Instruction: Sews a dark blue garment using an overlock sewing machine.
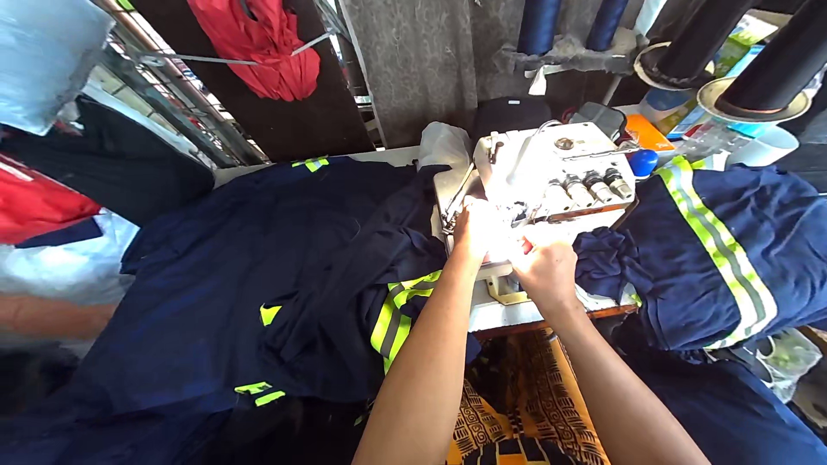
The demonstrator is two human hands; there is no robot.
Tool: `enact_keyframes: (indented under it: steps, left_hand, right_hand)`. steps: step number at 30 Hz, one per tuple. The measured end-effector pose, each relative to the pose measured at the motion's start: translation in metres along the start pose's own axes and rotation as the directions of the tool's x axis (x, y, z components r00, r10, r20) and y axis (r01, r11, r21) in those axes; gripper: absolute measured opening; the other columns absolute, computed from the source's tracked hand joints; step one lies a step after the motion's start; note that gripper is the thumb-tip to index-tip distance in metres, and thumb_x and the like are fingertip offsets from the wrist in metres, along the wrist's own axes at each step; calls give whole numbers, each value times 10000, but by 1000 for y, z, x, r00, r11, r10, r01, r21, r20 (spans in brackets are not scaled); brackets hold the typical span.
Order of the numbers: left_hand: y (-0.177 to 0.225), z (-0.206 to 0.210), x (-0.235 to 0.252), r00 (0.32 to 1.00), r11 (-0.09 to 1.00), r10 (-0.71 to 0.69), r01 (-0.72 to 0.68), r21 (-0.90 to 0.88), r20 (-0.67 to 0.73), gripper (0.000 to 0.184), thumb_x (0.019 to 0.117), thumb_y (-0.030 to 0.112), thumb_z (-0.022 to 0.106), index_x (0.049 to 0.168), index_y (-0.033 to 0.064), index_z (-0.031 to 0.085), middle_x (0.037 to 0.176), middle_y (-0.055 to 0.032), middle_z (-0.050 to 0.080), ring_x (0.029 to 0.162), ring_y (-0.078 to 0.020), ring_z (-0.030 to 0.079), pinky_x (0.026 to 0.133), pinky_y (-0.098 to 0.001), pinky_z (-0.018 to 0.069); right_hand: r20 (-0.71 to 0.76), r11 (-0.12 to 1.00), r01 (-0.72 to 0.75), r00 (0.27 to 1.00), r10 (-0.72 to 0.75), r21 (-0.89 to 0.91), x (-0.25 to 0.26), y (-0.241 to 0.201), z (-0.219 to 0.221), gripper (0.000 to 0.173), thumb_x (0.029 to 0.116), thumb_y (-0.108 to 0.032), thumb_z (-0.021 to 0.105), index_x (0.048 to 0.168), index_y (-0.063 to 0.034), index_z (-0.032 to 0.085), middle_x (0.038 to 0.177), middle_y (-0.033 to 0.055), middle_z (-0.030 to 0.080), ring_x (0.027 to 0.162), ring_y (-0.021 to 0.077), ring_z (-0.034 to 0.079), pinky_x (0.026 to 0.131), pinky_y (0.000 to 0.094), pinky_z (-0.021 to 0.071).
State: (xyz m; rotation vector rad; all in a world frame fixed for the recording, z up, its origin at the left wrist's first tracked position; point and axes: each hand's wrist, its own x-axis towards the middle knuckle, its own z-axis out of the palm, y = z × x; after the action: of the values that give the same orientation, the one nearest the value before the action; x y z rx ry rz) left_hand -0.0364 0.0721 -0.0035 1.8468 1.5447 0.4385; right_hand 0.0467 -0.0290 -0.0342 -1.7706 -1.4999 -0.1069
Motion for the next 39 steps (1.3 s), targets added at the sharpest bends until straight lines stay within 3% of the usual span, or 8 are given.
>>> enact_keyframes:
  steps: [5,9,15,18,22,30,33,39]
  left_hand:
    - [-6,3,4,1000,999,21,-21,-43,-9,335,1005,239,644,1162,-56,649,1191,-252,649,1152,-381,622,992,-555,484]
    - [-1,-1,-8,1000,999,4,-5,-45,-23,328,1016,240,631,1175,-47,623,1131,-252,652,1051,-380,645,904,-556,514]
    - [1,-3,-14,999,999,34,-33,16,-27,306,1026,195,604,1200,-56,618,1164,-264,646,1092,-390,639,940,-556,505]
    - [-3,-4,-15,996,997,81,-81,2,-45,269,1017,191,623,1130,-52,645,1111,-252,656,1045,-374,645,906,-544,509]
    - [-24,0,-9,972,970,212,-222,-97,-105,248,978,106,664,1169,-52,667,1222,-253,647,1159,-374,622,1019,-529,479]
    - [-23,-12,-17,980,968,196,-199,-156,-35,169,987,90,641,1122,-1,692,1126,-195,667,1004,-290,661,911,-476,538]
    - [-25,-13,-15,985,956,169,-173,-237,-39,143,997,101,622,1095,17,684,983,-138,675,777,-200,659,738,-382,574]
    - [-36,-16,-17,979,905,202,-179,-385,21,127,990,61,628,1092,-14,626,833,-109,631,651,-160,593,623,-324,525]
  right_hand:
    - [21,999,0,1000,1,-36,1,-2,-3,116,863,-99,680,827,8,707,716,135,644,659,307,659,567,486,510]
    - [63,998,-31,997,34,-58,1,-4,-8,126,868,-107,685,840,15,703,730,148,653,678,328,668,586,503,515]
    - [48,999,-20,999,22,-27,0,-2,-6,108,870,-94,677,849,0,725,735,136,653,680,304,660,597,493,514]
    - [55,1000,-16,998,17,-11,0,-1,-6,119,887,-101,674,860,-7,742,743,134,664,690,301,665,607,497,517]
    - [39,1000,15,999,-16,13,0,3,-6,108,870,-82,680,824,2,730,711,136,649,664,302,652,590,491,505]
    - [27,994,59,998,-62,95,-4,15,-2,109,867,-91,667,832,-18,740,708,99,654,646,234,636,591,434,506]
    - [9,987,72,997,-74,142,-5,21,0,117,869,-93,655,847,-26,749,735,91,667,665,209,643,611,405,522]
    - [-26,962,91,996,-88,258,-6,34,6,131,876,-128,653,849,-56,759,737,48,676,670,122,629,628,307,521]
